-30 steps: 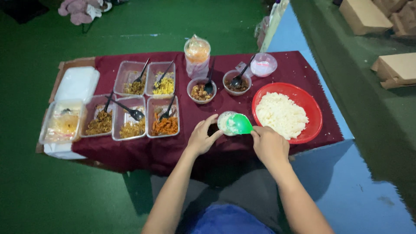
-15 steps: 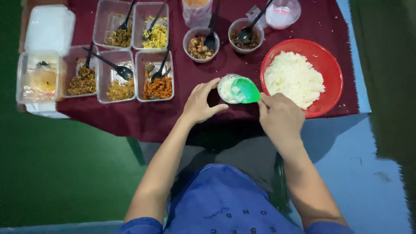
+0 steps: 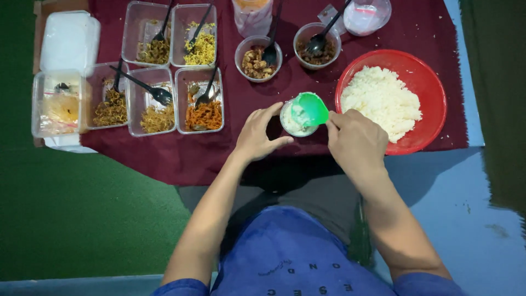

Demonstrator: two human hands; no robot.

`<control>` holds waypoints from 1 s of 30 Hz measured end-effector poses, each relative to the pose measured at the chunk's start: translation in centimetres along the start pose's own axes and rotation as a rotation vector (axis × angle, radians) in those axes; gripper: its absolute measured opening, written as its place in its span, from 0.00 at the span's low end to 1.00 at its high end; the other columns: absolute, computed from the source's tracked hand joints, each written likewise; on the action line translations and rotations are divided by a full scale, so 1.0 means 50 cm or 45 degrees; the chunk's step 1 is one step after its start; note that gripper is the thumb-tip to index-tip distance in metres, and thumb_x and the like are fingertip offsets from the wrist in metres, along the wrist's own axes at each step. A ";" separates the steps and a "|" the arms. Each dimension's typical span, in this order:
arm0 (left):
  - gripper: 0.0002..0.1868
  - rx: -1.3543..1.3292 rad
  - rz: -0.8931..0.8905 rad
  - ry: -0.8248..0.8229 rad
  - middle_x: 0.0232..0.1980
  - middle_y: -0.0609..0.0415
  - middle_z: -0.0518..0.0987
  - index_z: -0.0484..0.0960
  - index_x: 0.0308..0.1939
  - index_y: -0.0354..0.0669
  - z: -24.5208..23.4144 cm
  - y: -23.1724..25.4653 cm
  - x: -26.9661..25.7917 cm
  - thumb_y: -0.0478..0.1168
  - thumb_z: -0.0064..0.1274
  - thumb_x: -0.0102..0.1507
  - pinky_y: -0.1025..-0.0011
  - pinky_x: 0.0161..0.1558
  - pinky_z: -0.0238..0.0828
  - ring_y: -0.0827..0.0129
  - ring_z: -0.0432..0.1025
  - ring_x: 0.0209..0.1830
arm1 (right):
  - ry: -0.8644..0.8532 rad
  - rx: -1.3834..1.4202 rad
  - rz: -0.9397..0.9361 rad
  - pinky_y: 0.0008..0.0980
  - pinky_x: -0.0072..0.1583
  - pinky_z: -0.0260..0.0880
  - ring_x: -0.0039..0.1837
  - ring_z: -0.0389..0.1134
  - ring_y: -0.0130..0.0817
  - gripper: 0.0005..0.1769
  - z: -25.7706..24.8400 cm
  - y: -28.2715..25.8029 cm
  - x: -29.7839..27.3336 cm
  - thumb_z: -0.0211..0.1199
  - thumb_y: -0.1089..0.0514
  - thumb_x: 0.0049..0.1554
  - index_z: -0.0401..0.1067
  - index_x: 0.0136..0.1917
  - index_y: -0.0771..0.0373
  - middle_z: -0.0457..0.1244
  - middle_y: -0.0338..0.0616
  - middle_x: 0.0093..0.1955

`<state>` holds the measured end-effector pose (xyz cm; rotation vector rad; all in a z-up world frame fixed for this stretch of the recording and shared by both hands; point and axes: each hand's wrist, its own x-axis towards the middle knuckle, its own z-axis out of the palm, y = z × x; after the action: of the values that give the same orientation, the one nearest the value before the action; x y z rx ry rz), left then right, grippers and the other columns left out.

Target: Scoop white food material from a large red bowl into a small clear cup using a spoon and press it down.

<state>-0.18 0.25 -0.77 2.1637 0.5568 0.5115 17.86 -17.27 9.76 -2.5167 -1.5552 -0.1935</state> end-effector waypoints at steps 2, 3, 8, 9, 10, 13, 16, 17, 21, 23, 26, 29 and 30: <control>0.53 -0.002 -0.013 -0.013 0.62 0.49 0.79 0.64 0.75 0.48 0.001 0.001 -0.004 0.59 0.71 0.53 0.47 0.78 0.49 0.56 0.68 0.69 | 0.009 -0.011 0.000 0.45 0.43 0.75 0.45 0.73 0.45 0.12 0.004 0.002 -0.001 0.61 0.43 0.63 0.83 0.50 0.43 0.66 0.39 0.38; 0.53 0.001 0.010 0.000 0.62 0.50 0.79 0.64 0.75 0.49 0.003 -0.004 -0.003 0.60 0.71 0.53 0.48 0.77 0.50 0.57 0.68 0.69 | -0.074 0.028 0.022 0.48 0.46 0.75 0.46 0.74 0.47 0.14 0.012 0.006 0.002 0.59 0.40 0.64 0.83 0.52 0.41 0.67 0.41 0.40; 0.53 0.013 0.043 0.017 0.62 0.50 0.79 0.64 0.76 0.48 0.008 -0.006 -0.011 0.60 0.71 0.52 0.48 0.76 0.51 0.57 0.69 0.68 | -0.203 0.032 0.072 0.51 0.51 0.75 0.50 0.74 0.51 0.14 -0.036 -0.013 0.003 0.59 0.43 0.64 0.82 0.57 0.41 0.69 0.45 0.43; 0.53 0.031 0.066 0.016 0.62 0.47 0.79 0.64 0.75 0.45 0.001 -0.003 -0.005 0.59 0.71 0.52 0.47 0.76 0.52 0.54 0.69 0.67 | -0.262 0.059 0.113 0.55 0.52 0.75 0.51 0.74 0.53 0.15 -0.040 -0.015 0.011 0.57 0.42 0.64 0.82 0.58 0.41 0.70 0.47 0.45; 0.53 0.049 0.090 0.015 0.61 0.44 0.79 0.64 0.75 0.43 -0.005 0.001 0.001 0.58 0.71 0.52 0.45 0.75 0.53 0.50 0.70 0.66 | -0.320 0.085 0.154 0.58 0.53 0.74 0.53 0.74 0.56 0.17 -0.046 -0.017 0.019 0.56 0.41 0.64 0.81 0.59 0.40 0.70 0.48 0.46; 0.54 0.048 0.083 0.015 0.62 0.46 0.79 0.63 0.75 0.44 -0.006 0.000 0.002 0.62 0.71 0.52 0.46 0.75 0.53 0.53 0.70 0.67 | -0.482 0.073 0.257 0.53 0.57 0.74 0.55 0.75 0.52 0.18 -0.010 -0.001 0.017 0.53 0.41 0.65 0.80 0.60 0.38 0.72 0.44 0.48; 0.60 0.078 0.021 0.058 0.59 0.46 0.80 0.63 0.75 0.43 0.003 0.006 -0.001 0.67 0.71 0.47 0.45 0.75 0.55 0.52 0.71 0.65 | -0.601 0.089 0.272 0.57 0.57 0.73 0.55 0.74 0.58 0.20 -0.038 -0.018 0.018 0.50 0.46 0.67 0.80 0.62 0.44 0.73 0.51 0.48; 0.60 0.083 0.025 0.055 0.59 0.46 0.80 0.63 0.75 0.43 0.004 0.018 -0.001 0.67 0.71 0.47 0.45 0.75 0.55 0.52 0.71 0.65 | -0.597 0.094 0.275 0.57 0.57 0.73 0.55 0.74 0.58 0.20 -0.034 -0.019 0.015 0.50 0.46 0.67 0.80 0.62 0.44 0.73 0.51 0.48; 0.65 0.162 -0.059 0.167 0.56 0.44 0.79 0.62 0.74 0.40 0.025 0.063 0.017 0.71 0.70 0.43 0.43 0.73 0.55 0.50 0.72 0.62 | -0.591 0.105 0.287 0.59 0.57 0.73 0.56 0.74 0.60 0.20 -0.030 -0.019 0.014 0.48 0.45 0.67 0.80 0.59 0.46 0.71 0.52 0.48; 0.65 0.227 -0.075 0.219 0.55 0.42 0.79 0.63 0.73 0.39 0.045 0.078 0.019 0.72 0.69 0.41 0.42 0.72 0.55 0.49 0.72 0.61 | -0.575 0.112 0.287 0.60 0.57 0.73 0.56 0.73 0.61 0.20 -0.026 -0.017 0.011 0.47 0.45 0.68 0.80 0.58 0.48 0.71 0.53 0.49; 0.64 0.343 -0.071 0.297 0.58 0.40 0.76 0.63 0.72 0.39 0.072 0.084 0.024 0.70 0.69 0.42 0.37 0.71 0.54 0.46 0.69 0.63 | -0.650 0.155 0.329 0.59 0.61 0.72 0.59 0.73 0.56 0.22 -0.009 -0.007 0.007 0.43 0.42 0.69 0.77 0.61 0.44 0.71 0.49 0.52; 0.62 0.267 -0.038 0.358 0.59 0.40 0.74 0.64 0.71 0.37 0.089 0.066 0.035 0.67 0.71 0.42 0.35 0.72 0.51 0.45 0.68 0.64 | -0.664 0.184 0.387 0.60 0.60 0.72 0.58 0.74 0.57 0.22 -0.003 -0.008 0.004 0.43 0.41 0.67 0.78 0.60 0.40 0.71 0.47 0.52; 0.61 0.261 -0.021 0.330 0.58 0.42 0.74 0.65 0.70 0.38 0.089 0.059 0.041 0.66 0.71 0.42 0.35 0.71 0.52 0.46 0.69 0.63 | -0.660 0.180 0.367 0.59 0.60 0.73 0.57 0.74 0.56 0.22 -0.007 -0.011 0.004 0.45 0.41 0.67 0.78 0.60 0.42 0.71 0.47 0.51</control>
<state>4.52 -3.05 -0.64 2.2985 0.7975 0.7613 17.46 -16.91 10.18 -2.7663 -1.2592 0.6288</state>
